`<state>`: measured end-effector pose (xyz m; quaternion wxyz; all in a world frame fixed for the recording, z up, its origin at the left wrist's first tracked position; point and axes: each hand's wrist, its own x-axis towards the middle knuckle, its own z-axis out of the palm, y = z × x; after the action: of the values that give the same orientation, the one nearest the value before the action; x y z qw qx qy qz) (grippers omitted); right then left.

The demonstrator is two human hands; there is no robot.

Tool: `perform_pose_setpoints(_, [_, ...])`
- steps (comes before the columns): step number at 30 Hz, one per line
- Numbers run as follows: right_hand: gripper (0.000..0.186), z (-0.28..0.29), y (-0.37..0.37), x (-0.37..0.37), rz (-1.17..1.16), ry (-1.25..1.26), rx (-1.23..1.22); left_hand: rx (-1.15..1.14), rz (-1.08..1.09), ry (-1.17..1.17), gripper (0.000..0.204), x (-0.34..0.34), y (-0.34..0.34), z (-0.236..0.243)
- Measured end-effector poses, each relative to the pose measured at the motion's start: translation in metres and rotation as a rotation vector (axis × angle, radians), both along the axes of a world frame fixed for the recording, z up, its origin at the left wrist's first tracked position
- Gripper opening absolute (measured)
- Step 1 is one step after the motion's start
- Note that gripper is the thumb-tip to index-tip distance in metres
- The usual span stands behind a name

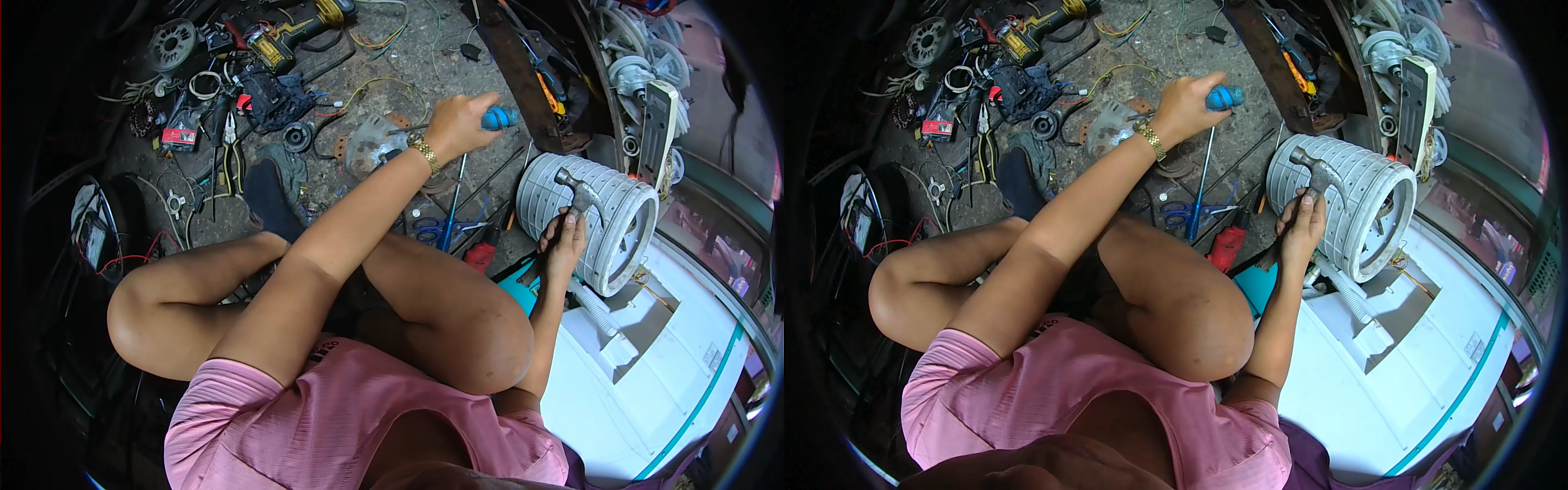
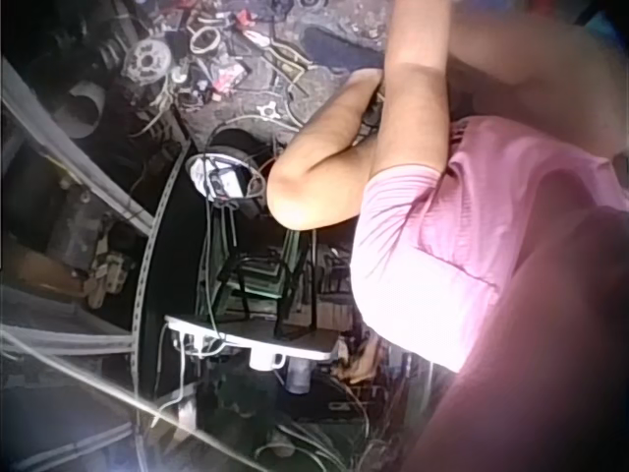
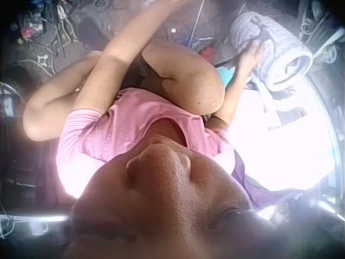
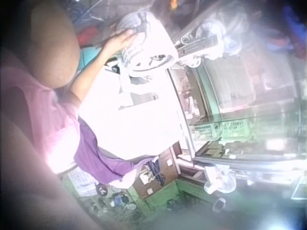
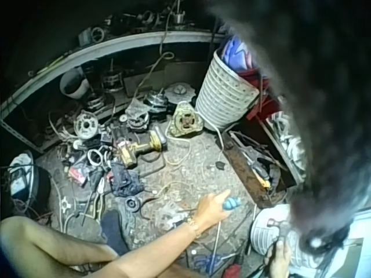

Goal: The person works on appliance parts by positioning a tool against a metal plate, striking it with a hammer, prying it with a screwdriver, and handling the metal components by hand.

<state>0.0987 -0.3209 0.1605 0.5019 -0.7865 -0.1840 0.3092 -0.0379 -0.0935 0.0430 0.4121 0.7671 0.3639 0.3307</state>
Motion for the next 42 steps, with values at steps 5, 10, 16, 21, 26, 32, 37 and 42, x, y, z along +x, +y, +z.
perform_pose_setpoints(5, [0.029, 0.006, 0.008, 0.012, 0.065, -0.017, -0.057, -0.007, 0.002, -0.015, 0.035, 0.004, 0.001, -0.006])
perform_pose_setpoints(10, [0.035, 0.055, 0.086, 0.030, 0.267, -0.229, -0.079, 0.012, -0.005, 0.068, 0.041, 0.004, 0.001, -0.001])
perform_pose_setpoints(16, [0.031, 0.032, 0.120, 0.037, 0.618, -0.591, -0.153, 0.013, -0.014, 0.035, 0.045, 0.012, -0.001, 0.003])
perform_pose_setpoints(21, [0.028, 0.151, 0.137, 0.074, 0.662, -1.162, -0.143, 0.022, 0.030, 0.038, 0.045, -0.003, 0.009, -0.009])
perform_pose_setpoints(26, [0.030, 0.060, 0.087, 0.074, 0.554, -1.331, -0.185, 0.027, 0.031, -0.017, 0.047, 0.010, 0.011, -0.002])
perform_pose_setpoints(32, [0.033, 0.055, 0.075, 0.073, 0.190, -0.431, -0.199, -0.021, 0.114, 0.081, 0.042, -0.035, -0.009, -0.018])
perform_pose_setpoints(37, [0.031, 0.095, 0.068, 0.067, -0.076, -0.190, 0.224, -0.050, -0.027, -0.005, 0.036, -0.009, -0.035, 0.052])
perform_pose_setpoints(42, [0.028, 0.037, 0.041, 0.036, -0.064, -0.185, 0.122, 0.058, -0.051, -0.056, 0.031, -0.003, -0.026, 0.041])
